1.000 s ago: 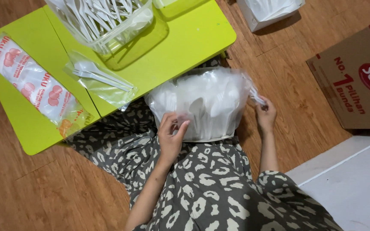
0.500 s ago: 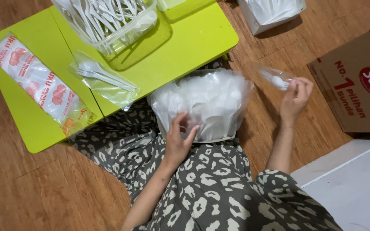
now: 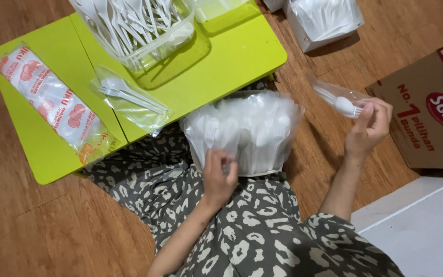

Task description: The person is sorting plastic spoons and forks from containers and placing them into plastic bags while sitting on the floor.

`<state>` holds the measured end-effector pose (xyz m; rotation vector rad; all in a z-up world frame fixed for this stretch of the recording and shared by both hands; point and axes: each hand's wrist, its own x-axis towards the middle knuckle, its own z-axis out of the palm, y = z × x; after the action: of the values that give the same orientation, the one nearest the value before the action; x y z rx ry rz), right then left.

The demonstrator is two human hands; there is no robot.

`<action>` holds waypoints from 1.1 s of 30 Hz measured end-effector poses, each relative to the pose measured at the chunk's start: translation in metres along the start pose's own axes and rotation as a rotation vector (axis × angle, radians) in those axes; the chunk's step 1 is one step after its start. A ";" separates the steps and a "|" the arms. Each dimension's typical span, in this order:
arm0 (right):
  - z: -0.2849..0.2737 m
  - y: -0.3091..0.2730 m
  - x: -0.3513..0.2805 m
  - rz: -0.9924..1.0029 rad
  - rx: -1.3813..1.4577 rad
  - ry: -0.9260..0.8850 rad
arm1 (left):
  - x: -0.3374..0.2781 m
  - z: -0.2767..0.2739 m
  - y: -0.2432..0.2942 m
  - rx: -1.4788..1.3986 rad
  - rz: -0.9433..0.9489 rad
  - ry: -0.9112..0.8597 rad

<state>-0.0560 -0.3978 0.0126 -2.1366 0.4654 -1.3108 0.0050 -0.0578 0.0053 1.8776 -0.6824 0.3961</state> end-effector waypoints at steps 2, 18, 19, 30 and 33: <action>0.001 0.003 -0.001 0.017 0.000 -0.002 | 0.017 0.008 0.001 0.028 -0.061 -0.170; -0.003 -0.017 -0.002 0.082 0.058 -0.006 | 0.010 -0.027 -0.037 0.530 0.611 -0.479; -0.003 -0.018 -0.003 0.081 0.045 -0.007 | 0.009 -0.030 -0.034 0.523 0.605 -0.507; -0.056 -0.056 0.021 0.275 0.554 0.098 | 0.010 -0.050 -0.022 0.264 0.290 -0.106; -0.076 -0.061 0.027 0.208 1.129 0.123 | 0.025 -0.051 0.002 0.087 0.178 -0.042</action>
<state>-0.1115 -0.3884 0.0967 -1.0431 -0.0457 -1.1604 0.0251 -0.0181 0.0411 1.9176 -0.8770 0.5087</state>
